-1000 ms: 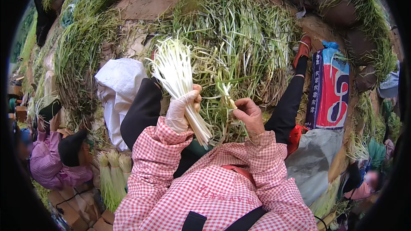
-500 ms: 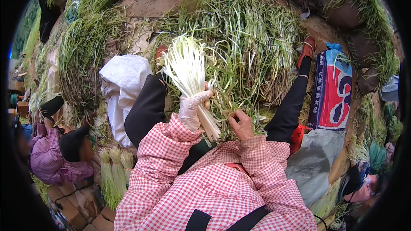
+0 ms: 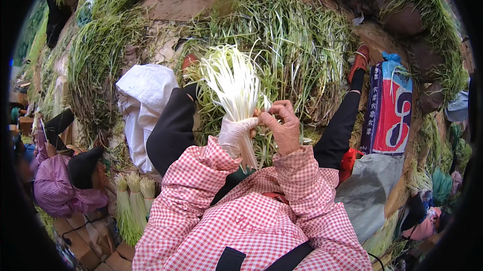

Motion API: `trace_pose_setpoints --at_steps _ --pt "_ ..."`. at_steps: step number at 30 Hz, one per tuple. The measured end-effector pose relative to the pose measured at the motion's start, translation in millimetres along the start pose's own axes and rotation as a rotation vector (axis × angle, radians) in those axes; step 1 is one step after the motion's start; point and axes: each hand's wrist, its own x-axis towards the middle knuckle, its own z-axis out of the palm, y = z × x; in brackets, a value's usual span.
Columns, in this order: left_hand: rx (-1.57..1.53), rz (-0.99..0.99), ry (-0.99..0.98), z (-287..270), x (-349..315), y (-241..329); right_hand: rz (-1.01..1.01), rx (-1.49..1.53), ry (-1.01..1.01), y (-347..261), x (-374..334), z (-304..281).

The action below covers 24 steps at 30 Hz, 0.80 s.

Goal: The person sits on the ground and sorts through a large pile of grass, separating the white stalks from the green leaves by hand. They gather the white stalks into a bundle and continue to pick through the pile to collect more.

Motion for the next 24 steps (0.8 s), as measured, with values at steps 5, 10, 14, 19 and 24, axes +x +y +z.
trace_pose_setpoints --at_steps 5,10,14,19,24 --pt "0.117 -0.031 0.018 -16 10 -12 -0.063 0.821 0.253 -50 14 -51" --pt "0.131 0.014 -0.006 -16 12 -11 -0.144 0.764 0.304 -76 22 -88" --pt "0.1 0.17 0.025 -16 16 10 -0.077 0.418 0.32 -69 27 -83" --pt "0.046 0.201 -0.057 18 -9 15 0.006 0.348 0.151 -65 28 -27" --pt "0.035 0.158 -0.056 17 -3 6 0.014 0.45 -0.081 -53 30 5"
